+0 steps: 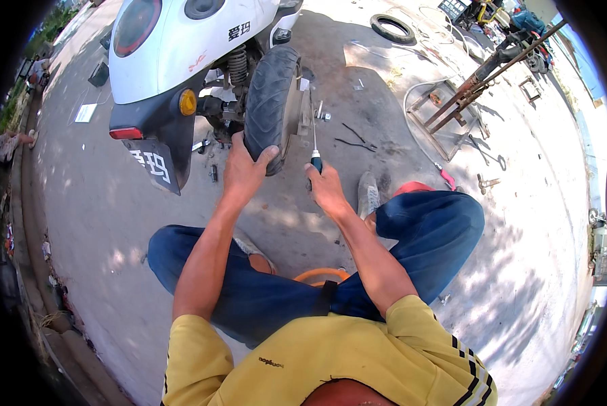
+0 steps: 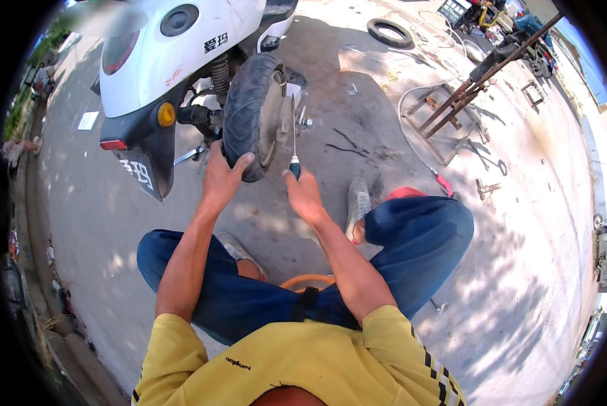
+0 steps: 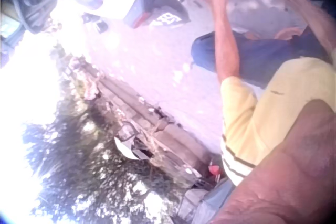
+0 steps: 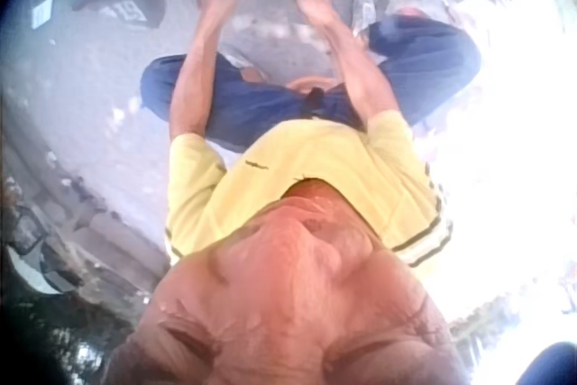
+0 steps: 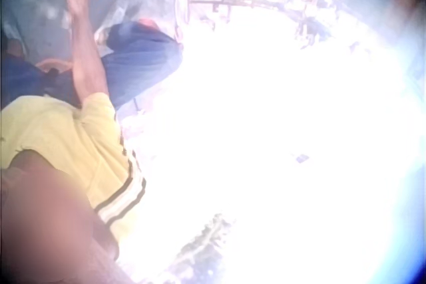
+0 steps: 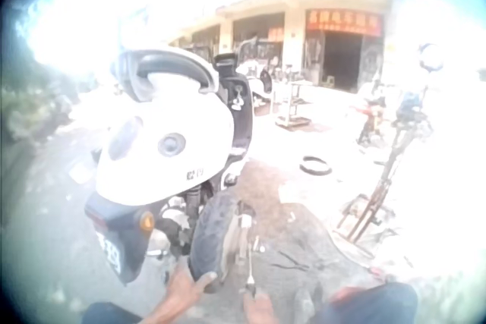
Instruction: The person removes the rear tire of a white scooter using a cordless impact wrench and hand tools, then installs a new tire and secures it with bolts. The person also uses a screwdriver to adjust the tire alignment.
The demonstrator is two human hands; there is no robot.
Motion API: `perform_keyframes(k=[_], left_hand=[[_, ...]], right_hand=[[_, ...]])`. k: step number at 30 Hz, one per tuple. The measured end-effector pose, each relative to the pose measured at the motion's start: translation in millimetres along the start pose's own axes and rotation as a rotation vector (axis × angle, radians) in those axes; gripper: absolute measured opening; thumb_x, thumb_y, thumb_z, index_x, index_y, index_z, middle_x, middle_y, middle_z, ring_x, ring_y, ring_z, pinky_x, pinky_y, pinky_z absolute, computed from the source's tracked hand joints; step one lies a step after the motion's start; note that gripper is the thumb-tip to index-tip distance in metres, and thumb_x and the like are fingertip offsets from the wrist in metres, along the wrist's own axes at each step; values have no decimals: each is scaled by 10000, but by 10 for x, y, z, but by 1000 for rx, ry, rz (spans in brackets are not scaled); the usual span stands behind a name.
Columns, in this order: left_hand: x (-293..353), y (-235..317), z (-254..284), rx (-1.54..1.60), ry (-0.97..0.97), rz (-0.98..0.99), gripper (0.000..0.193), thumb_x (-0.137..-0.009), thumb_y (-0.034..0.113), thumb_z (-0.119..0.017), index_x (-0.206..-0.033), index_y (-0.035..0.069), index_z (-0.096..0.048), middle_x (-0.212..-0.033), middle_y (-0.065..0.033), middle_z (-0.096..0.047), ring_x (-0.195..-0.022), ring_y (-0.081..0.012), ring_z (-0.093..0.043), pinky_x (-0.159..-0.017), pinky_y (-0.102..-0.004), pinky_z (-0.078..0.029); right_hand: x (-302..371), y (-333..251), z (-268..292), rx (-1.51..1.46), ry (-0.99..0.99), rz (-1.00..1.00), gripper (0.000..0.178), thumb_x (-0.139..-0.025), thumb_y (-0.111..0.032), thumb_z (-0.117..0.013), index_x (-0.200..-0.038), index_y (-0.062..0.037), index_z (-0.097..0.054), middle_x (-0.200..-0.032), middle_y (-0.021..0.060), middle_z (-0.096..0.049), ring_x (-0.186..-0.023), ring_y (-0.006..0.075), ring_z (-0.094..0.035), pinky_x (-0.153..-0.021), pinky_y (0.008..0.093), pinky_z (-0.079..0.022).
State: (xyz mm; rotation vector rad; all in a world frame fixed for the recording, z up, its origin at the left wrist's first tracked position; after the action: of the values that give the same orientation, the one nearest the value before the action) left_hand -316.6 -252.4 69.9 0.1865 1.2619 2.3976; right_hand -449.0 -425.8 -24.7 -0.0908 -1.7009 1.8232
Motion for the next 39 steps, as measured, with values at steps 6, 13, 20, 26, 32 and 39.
perform_keyframes(k=[6, 13, 20, 26, 32, 39], left_hand=[[141, -187, -71, -168, -100, 81, 843, -860, 456, -818, -1413, -41, -422, -1255, -309, -640, -1195, -485, -611, -992, -515, -488], [183, -309, -25, -231, -174, 96, 837, -852, 441, -838, -1424, -47, -471, -1332, -302, -607, -1275, -453, -574, -1052, -499, -465], [96, -119, 65, 72, 103, -167, 712, -899, 321, -819, -1388, -89, -501, -1295, -261, -657, -1251, -387, -615, -1063, -458, -455], [116, -156, 67, -34, -65, -14, 630, -880, 276, -828, -1340, -65, -564, -1266, -251, -677, -1233, -364, -632, -1023, -438, -483], [159, -655, -118, -418, -264, 145, 735, -839, 394, -856, -1361, -21, -549, -1276, -241, -668, -1246, -397, -620, -1033, -448, -483], [-8, -80, 72, 155, 7, -159, 866, -864, 388, -853, -1467, -83, -446, -1391, -265, -597, -1266, -349, -600, -1094, -428, -451]], right_hand=[[165, -237, -22, -21, 215, 137, 339, -1018, -315, -615, -927, 6, -551, -701, 112, -586, -614, 225, -576, -629, 429, -470], [-30, -30, -145, 105, -148, -53, 383, -1019, -336, -616, -885, 16, -550, -661, 161, -595, -627, 263, -592, -660, 456, -481], [252, 90, -135, 87, 180, 55, 385, -1013, -335, -631, -917, 25, -534, -731, 183, -631, -653, 292, -634, -674, 471, -493], [481, 768, -200, 76, 184, -6, 411, -975, -371, -667, -994, 24, -556, -761, 257, -621, -782, 460, -633, -749, 527, -485], [656, 1384, -298, 238, 272, 54, 400, -970, -346, -672, -1037, 22, -530, -844, 283, -653, -855, 494, -656, -766, 554, -483], [365, 2497, -118, 310, 121, -494, 544, -932, -390, -691, -1233, 53, -595, -1225, 280, -676, -1200, 452, -620, -1018, 493, -487]])
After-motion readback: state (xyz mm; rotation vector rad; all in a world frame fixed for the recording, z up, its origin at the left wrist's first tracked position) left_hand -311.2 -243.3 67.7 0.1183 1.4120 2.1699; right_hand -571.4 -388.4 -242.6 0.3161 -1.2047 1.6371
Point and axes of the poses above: each hand's wrist, its own x-axis away from the middle knuckle, its own z-axis out of the back of the hand, y = z × x, the point moved 4 cm from there along -x, towards the middle knuckle
